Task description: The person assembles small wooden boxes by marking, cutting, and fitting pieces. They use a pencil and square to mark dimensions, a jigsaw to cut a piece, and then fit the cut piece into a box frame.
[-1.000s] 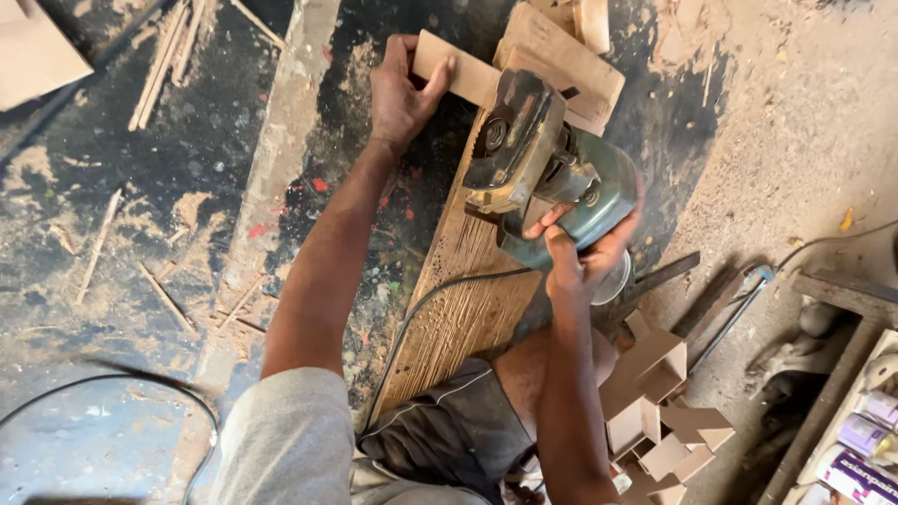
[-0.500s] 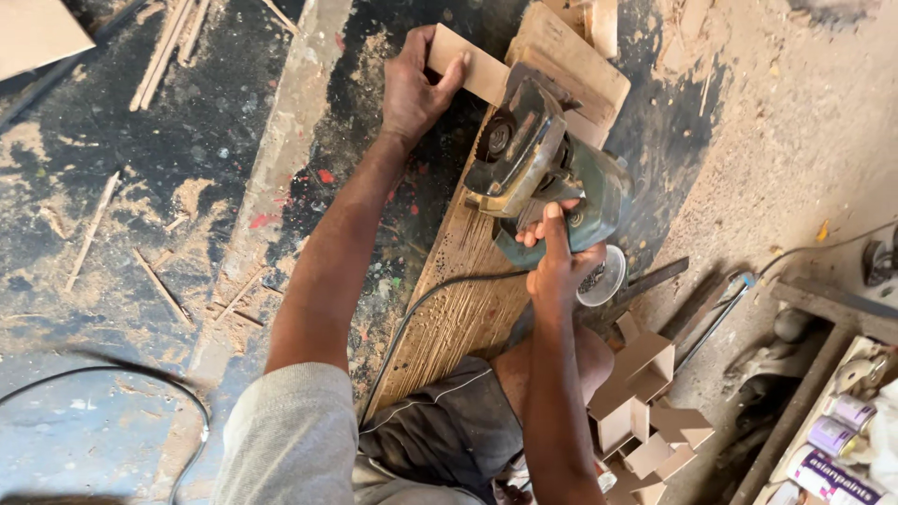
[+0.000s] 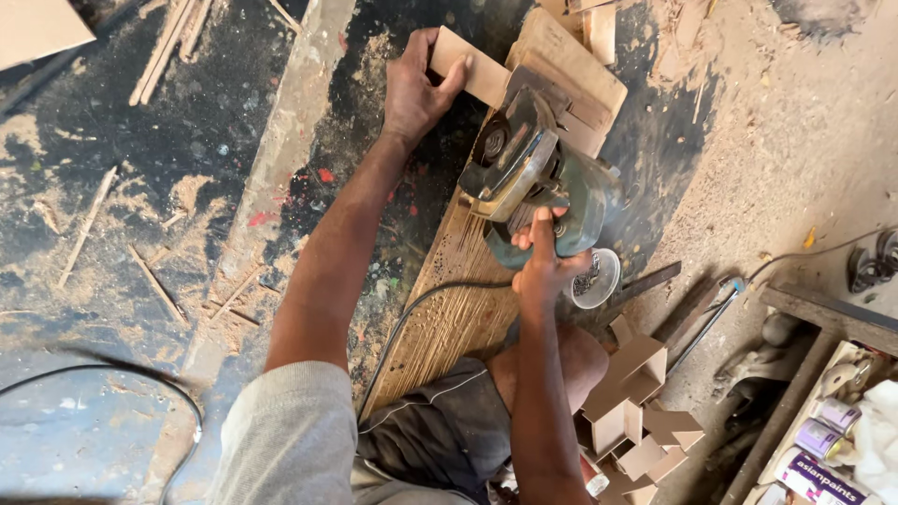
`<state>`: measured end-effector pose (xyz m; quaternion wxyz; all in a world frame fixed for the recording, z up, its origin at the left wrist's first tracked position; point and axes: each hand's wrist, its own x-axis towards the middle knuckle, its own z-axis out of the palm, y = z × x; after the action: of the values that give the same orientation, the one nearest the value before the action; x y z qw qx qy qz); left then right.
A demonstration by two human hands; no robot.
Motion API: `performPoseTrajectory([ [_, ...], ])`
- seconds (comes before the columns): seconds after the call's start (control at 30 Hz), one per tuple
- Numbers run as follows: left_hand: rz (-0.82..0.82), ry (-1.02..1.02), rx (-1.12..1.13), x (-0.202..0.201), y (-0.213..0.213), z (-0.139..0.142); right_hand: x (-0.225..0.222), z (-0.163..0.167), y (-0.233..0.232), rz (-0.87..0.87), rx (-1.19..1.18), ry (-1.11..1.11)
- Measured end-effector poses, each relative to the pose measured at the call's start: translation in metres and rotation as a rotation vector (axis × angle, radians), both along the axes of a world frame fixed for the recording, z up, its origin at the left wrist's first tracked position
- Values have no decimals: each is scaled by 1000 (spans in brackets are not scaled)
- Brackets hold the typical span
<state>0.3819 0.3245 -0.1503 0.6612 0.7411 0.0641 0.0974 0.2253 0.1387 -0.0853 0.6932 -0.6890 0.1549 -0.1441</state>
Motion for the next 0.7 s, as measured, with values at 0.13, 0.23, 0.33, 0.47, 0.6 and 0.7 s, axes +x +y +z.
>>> performPoseTrajectory([
  [0.13, 54, -182, -6, -2, 0, 3, 2, -1, -4, 6, 5, 4],
  [0.23, 49, -176, -12, -1, 0, 4, 3, -2, -6, -5, 14, 10],
  [0.33, 49, -169, -8, -2, -1, 1, 3, -2, -7, 4, 10, 20],
  [0.47, 52, -206, -38, -3, -3, -5, 4, 0, -12, 34, 21, 16],
  [0.6, 63, -159, 12, -4, -5, -13, 4, 1, -15, 35, 8, 49],
  [0.7, 72, -207, -30, -4, -5, -18, 4, 0, -16, 33, 21, 51],
])
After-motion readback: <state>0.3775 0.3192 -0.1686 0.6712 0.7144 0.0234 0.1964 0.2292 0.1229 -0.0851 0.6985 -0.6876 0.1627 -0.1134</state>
